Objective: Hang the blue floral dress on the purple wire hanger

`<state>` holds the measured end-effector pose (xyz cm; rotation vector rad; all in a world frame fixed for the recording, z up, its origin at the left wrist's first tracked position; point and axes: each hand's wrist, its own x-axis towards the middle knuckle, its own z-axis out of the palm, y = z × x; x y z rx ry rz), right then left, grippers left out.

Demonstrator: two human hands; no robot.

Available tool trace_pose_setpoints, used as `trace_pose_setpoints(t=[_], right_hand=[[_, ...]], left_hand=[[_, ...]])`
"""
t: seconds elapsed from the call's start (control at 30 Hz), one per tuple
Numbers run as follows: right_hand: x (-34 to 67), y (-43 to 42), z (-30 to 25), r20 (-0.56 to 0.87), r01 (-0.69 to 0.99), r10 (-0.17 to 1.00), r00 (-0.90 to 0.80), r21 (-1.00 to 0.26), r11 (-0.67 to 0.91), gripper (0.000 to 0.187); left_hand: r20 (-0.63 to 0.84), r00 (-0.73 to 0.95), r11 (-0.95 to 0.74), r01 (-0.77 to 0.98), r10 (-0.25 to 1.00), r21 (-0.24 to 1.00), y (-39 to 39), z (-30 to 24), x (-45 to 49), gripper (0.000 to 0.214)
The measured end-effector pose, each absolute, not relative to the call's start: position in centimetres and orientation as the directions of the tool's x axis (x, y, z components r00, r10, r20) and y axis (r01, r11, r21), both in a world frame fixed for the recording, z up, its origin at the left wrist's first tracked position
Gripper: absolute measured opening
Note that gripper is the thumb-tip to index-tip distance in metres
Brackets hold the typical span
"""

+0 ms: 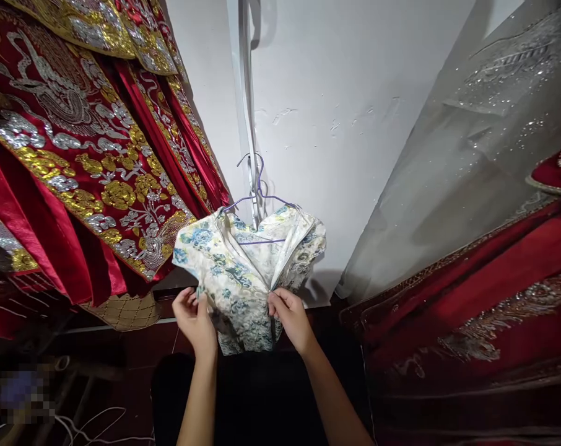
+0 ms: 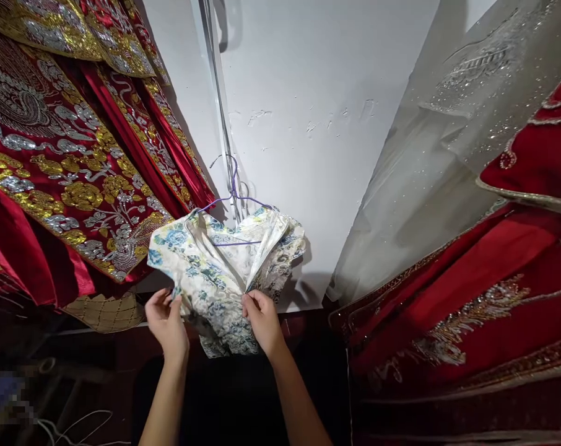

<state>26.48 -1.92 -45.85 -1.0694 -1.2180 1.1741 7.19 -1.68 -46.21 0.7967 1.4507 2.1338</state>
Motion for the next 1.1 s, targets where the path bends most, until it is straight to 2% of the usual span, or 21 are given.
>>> trace_pose_setpoints(t=[0.03, 0.1, 0.17, 0.23, 0.3, 0.43, 0.53, 0.67, 0.77, 0.83, 0.9, 0.93, 1.0, 1.1], right_hand=[[26.5, -2.0, -46.1, 0.109, -0.043, 0.994, -0.017, -0.993, 0.108, 0.034], [26.3, -2.2, -46.4, 0.122, -0.002, 0.992, -0.026, -0.993, 0.121, 0.032], [26.0, -2.2, -46.5, 0.123, 0.006, 0.991, -0.059, -0.992, 0.123, 0.033], [25.8, -2.2, -46.4, 0.108, -0.007, 0.989, -0.098, -0.994, 0.107, 0.033], [26.1, -2.1, -46.0, 0.083, -0.025, 0.99, -0.116, -0.996, 0.081, 0.033], [27.9, -0.7, -42.5, 0.08, 0.031, 0.993, -0.084, -0.996, 0.082, 0.027], [29.3, 2.0, -37.4, 0.147, 0.051, 0.989, -0.014, -0.988, 0.148, 0.027], [29.6, 6.2, -30.7, 0.25, -0.11, 0.968, -0.005, -0.963, 0.248, 0.02], [29.0, 7.3, -28.7, 0.348, -0.137, 0.937, 0.042, -0.926, 0.351, 0.02], [28.6, 6.8, -28.6, 0.377, -0.103, 0.926, 0.025, -0.92, 0.377, 0.019], [28.3, 5.8, -29.0, 0.383, -0.062, 0.924, -0.001, -0.922, 0.382, 0.018], [28.2, 5.3, -29.2, 0.385, -0.039, 0.923, -0.005, -0.922, 0.385, 0.019], [28.2, 4.6, -29.4, 0.402, 0.005, 0.916, -0.009, -0.916, 0.402, 0.02], [28.4, 4.6, -29.7, 0.437, 0.064, 0.9, -0.01, -0.897, 0.436, 0.023]], left_hand=[[0.324, -0.716, -0.379, 0.09, 0.618, 0.921, -1.7, -46.7, 7.3, 0.036], [0.435, -0.475, -0.378, 0.217, 0.765, 0.9, -2.0, -47.2, 8.6, 0.03], [0.43, -0.155, -0.384, 0.259, 0.89, 0.887, -2.2, -47.2, 10.6, 0.026], [0.425, -0.016, -0.402, 0.292, 0.905, 0.868, -2.3, -46.8, 12.6, 0.016], [0.43, -0.011, -0.404, 0.318, 0.903, 0.858, -2.3, -46.5, 14.0, 0.004], [0.414, 0.038, -0.403, 0.316, 0.91, 0.859, -2.4, -46.5, 15.2, 0.009], [0.43, 0.049, -0.42, 0.339, 0.901, 0.842, -2.5, -47.0, 15.8, 0.009], [0.457, 0.107, -0.459, 0.392, 0.883, 0.797, -2.2, -47.7, 16.5, 0.008], [0.413, 0.205, -0.461, 0.419, 0.887, 0.782, -1.4, -46.8, 16.1, 0.01], [0.412, 0.243, -0.478, 0.41, 0.878, 0.777, -0.5, -44.5, 15.4, 0.009], [0.483, 0.224, -0.532, 0.372, 0.847, 0.76, 0.7, -40.6, 14.4, 0.009], [0.544, 0.18, -0.57, 0.35, 0.819, 0.743, 1.5, -38.3, 14.0, 0.021], [0.662, 0.109, -0.649, 0.368, 0.741, 0.666, 3.4, -33.8, 13.3, 0.036], [0.745, 0.242, -0.757, 0.433, 0.621, 0.49, 6.1, -29.3, 12.7, 0.022]])
